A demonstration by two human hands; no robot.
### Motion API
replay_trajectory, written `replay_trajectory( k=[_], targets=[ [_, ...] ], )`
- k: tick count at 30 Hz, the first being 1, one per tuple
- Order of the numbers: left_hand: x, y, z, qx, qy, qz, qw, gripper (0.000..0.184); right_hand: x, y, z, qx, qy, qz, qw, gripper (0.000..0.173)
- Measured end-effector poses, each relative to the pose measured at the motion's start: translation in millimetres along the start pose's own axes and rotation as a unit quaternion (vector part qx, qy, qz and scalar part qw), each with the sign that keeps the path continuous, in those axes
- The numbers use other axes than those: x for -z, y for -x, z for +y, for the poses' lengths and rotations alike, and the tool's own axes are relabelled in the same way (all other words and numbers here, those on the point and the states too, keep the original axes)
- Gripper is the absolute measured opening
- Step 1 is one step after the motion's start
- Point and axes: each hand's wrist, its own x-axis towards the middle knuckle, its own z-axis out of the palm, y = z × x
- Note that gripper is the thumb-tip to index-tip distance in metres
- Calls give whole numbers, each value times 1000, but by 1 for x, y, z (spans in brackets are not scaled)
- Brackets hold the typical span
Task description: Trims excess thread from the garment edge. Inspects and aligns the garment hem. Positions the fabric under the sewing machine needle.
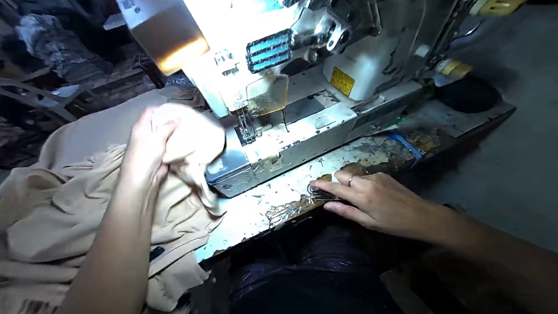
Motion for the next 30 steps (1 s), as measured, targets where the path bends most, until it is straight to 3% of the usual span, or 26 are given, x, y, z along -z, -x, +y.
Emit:
replay_trajectory(
  k=[1,3,7,12,16,18,20,22,25,27,28,30],
  targets=[
    [8,31,3,30,72,-12,997,27,-1,-4,-6,-6,-17,30,999,51],
    [14,76,2,96,187,-17,977,28,-4,-25,-16,9,-34,84,996,47],
    [7,100,-7,127,318,-3,940,25,-11,-90,-36,46,24,148,988,32],
    [2,102,-16,152,418,-15,896,26,-31,-167,-61,41,52,91,994,19],
    [9,110,-21,163,469,-14,868,29,-37,-166,-62,106,-26,132,985,18],
    [12,116,-20,164,480,-12,862,28,-35,-147,-70,78,-153,148,974,22],
    [10,122,-15,169,493,-13,853,29,-39,-134,-79,-9,-357,102,928,34],
    [6,131,-10,160,494,-26,854,27,-44,-127,-91,-99,-523,34,846,45],
    [13,155,-18,109,434,-35,894,23,-58,-118,-108,-188,-721,19,667,4],
    [25,174,-35,70,346,-35,935,19,-64,-105,-110,-201,-804,38,558,11],
    [28,182,-43,61,310,-34,948,20,-67,-100,-108,-206,-812,52,544,13],
    [32,196,-57,56,228,-60,970,17,-75,-91,-107,-214,-792,81,566,14]
  ],
)
